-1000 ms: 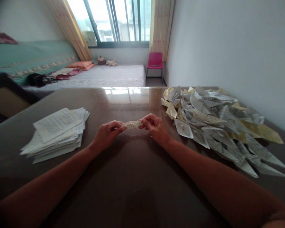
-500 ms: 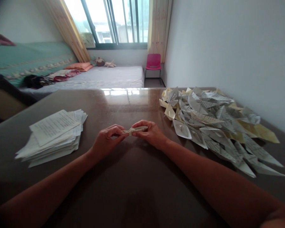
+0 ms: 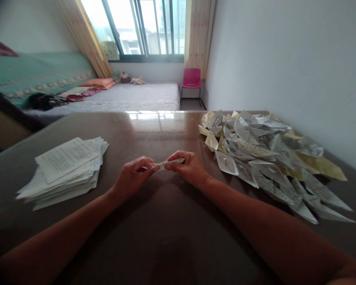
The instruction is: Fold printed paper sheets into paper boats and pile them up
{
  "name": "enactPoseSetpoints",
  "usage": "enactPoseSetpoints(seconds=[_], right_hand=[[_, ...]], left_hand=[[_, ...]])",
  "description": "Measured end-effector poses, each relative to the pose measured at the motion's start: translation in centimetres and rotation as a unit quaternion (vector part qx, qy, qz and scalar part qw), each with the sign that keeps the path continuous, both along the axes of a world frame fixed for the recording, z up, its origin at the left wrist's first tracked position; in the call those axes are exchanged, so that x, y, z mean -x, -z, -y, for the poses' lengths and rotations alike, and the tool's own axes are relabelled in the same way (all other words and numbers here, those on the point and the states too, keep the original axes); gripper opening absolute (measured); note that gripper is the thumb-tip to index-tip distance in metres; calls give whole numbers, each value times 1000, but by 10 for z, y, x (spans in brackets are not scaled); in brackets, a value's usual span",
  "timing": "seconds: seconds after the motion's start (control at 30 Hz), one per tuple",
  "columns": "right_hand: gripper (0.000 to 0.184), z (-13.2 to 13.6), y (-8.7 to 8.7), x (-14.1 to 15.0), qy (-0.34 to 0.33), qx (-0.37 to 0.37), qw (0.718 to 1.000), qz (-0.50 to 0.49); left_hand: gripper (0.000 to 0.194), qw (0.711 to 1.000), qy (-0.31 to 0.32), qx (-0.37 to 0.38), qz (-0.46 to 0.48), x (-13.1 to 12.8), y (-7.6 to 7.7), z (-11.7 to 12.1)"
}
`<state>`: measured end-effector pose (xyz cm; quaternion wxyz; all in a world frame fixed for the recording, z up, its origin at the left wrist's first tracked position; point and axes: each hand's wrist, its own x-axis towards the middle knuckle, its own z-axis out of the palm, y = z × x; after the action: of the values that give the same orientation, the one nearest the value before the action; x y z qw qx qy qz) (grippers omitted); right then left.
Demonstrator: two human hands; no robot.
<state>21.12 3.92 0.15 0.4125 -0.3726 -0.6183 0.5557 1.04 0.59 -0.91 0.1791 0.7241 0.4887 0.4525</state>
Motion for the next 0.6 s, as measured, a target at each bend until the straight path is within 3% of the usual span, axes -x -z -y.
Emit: enactPoseSetpoints(seconds=[0.27,0.37,0.53,0.6], right_hand=[[38,-12,11,-5,-50,21,998,40],[37,-17,17,-8,-45,-22,996,77],[25,-20,20,-14,-30,-130,977,169],[31,-22,21,-19,-34,-159,965,206]], left_hand=[[20,996,-7,82,21,11,7,-10],[19,994,8,105,4,13,10,-15],[9,991,44,79,-103,15,2,-12],[3,985,71,74,-136,19,-2,-11]])
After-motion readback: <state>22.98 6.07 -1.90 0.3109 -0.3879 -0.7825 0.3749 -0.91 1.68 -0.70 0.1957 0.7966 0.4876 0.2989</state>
